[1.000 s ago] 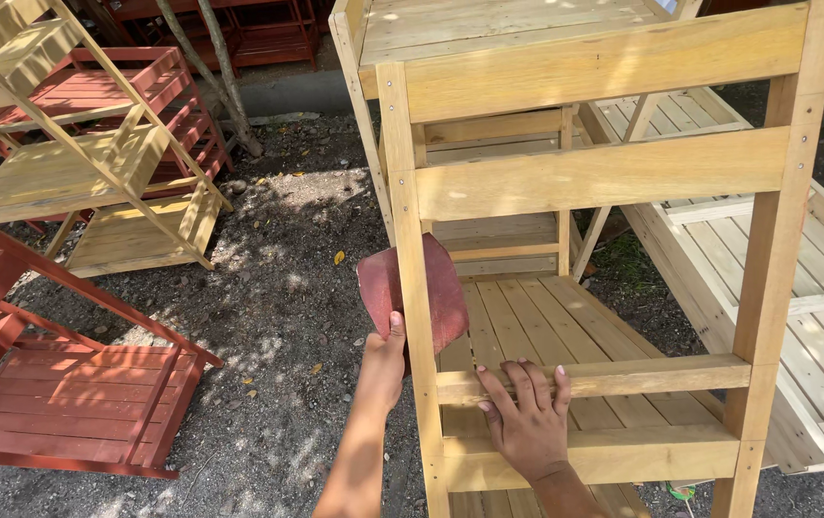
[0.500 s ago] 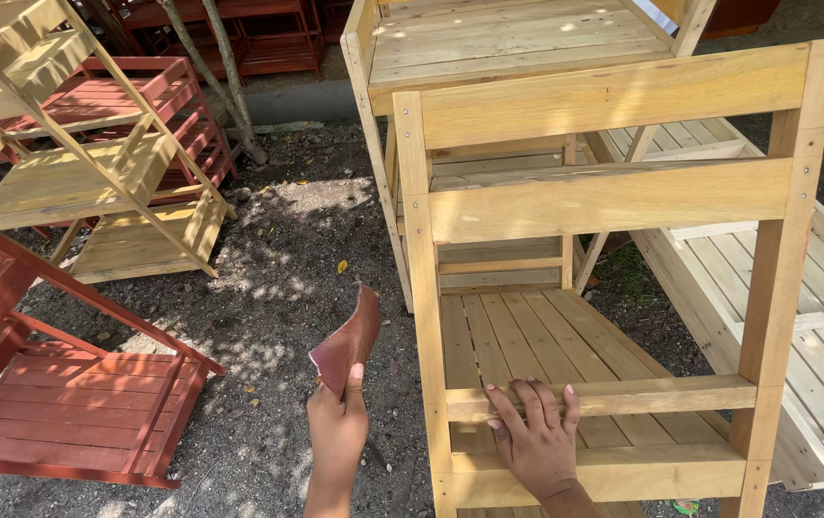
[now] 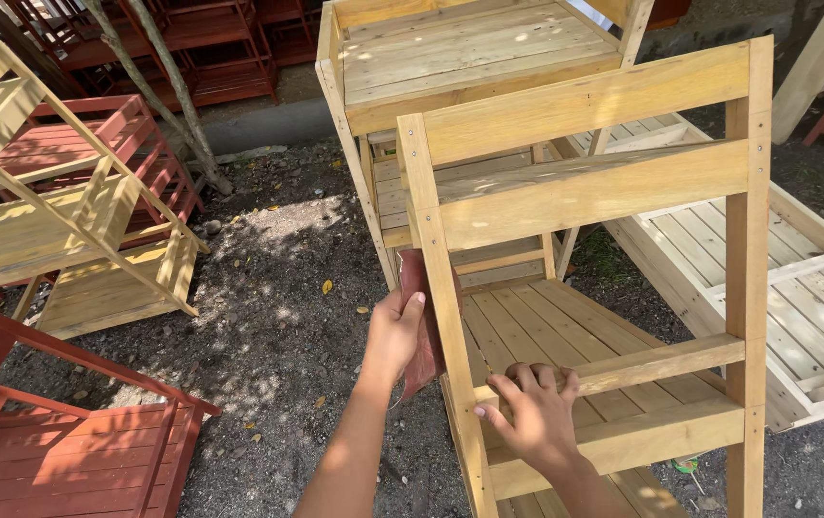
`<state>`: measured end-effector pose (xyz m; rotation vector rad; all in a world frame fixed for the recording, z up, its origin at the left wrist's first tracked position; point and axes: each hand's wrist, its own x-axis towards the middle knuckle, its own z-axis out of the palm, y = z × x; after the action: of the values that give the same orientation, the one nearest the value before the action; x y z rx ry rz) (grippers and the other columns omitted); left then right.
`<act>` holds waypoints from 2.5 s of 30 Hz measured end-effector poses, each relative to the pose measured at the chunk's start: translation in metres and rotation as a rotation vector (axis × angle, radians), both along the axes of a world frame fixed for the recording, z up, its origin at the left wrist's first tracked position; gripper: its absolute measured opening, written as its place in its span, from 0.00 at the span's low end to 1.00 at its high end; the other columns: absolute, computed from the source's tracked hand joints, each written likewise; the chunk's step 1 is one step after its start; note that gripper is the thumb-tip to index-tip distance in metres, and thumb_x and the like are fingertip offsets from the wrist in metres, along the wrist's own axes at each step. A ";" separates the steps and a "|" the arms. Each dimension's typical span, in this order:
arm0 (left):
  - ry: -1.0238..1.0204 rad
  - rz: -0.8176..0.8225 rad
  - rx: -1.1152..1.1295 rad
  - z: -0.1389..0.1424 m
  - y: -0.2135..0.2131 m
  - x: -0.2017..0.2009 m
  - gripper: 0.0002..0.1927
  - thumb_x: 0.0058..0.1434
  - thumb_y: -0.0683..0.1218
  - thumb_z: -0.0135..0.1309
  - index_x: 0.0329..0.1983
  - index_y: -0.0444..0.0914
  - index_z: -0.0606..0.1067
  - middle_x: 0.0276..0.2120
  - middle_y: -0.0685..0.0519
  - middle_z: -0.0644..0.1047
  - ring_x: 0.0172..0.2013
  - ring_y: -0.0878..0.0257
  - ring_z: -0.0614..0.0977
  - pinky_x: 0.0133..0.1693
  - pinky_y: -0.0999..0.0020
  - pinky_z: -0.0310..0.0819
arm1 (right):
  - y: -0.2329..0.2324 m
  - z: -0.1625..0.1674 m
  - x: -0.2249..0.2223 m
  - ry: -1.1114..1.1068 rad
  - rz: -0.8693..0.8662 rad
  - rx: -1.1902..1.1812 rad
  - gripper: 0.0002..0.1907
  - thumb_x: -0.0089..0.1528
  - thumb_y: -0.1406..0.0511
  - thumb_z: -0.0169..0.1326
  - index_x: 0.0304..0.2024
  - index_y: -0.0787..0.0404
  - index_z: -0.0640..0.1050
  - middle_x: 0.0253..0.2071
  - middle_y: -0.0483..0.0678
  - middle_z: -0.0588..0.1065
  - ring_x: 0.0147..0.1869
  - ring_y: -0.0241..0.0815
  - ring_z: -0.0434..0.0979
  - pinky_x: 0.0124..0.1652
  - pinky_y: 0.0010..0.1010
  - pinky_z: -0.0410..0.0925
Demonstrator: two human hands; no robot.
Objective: The person sands a wooden chair frame with a sheet of sandpaper, rubbing the seat slats, side rails and legs by hand. They steady the chair with one hand while sanding different rails and surfaces, working around the frame.
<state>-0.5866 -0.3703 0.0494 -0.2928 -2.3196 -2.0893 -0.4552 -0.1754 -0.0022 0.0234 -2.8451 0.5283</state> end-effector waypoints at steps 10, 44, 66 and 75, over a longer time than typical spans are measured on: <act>0.136 -0.305 -0.753 0.041 -0.046 -0.034 0.12 0.58 0.41 0.50 0.42 0.29 0.76 0.38 0.34 0.80 0.44 0.40 0.84 0.46 0.52 0.77 | -0.002 0.016 0.001 -0.158 0.012 -0.060 0.25 0.57 0.41 0.53 0.51 0.41 0.82 0.55 0.42 0.70 0.67 0.49 0.60 0.67 0.66 0.37; -0.175 -0.250 0.646 -0.169 -0.074 0.118 0.55 0.47 0.48 0.73 0.72 0.31 0.55 0.68 0.43 0.65 0.68 0.53 0.66 0.68 0.56 0.56 | -0.039 -0.035 -0.119 -0.111 0.076 -1.908 0.26 0.71 0.45 0.47 0.50 0.61 0.73 0.30 0.45 0.70 0.28 0.33 0.65 0.28 0.27 0.66; -0.412 -0.401 0.217 -0.043 -0.005 -0.004 0.35 0.69 0.33 0.42 0.79 0.48 0.59 0.34 0.46 0.72 0.28 0.56 0.71 0.29 0.58 0.65 | -0.026 0.010 -0.065 0.299 -0.420 -0.117 0.26 0.62 0.56 0.54 0.60 0.59 0.70 0.62 0.51 0.70 0.67 0.54 0.65 0.58 0.49 0.61; 0.072 -0.382 0.024 -0.006 0.006 0.015 0.21 0.68 0.33 0.40 0.64 0.27 0.67 0.42 0.45 0.75 0.38 0.61 0.75 0.39 0.65 0.70 | -0.032 0.014 -0.063 0.281 -0.447 -0.122 0.24 0.63 0.56 0.54 0.59 0.58 0.71 0.57 0.50 0.72 0.65 0.52 0.67 0.57 0.45 0.62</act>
<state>-0.5712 -0.3642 0.0431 -0.8564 -2.3445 -2.2095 -0.5182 -0.2076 0.0113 -0.5053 -2.4315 0.5454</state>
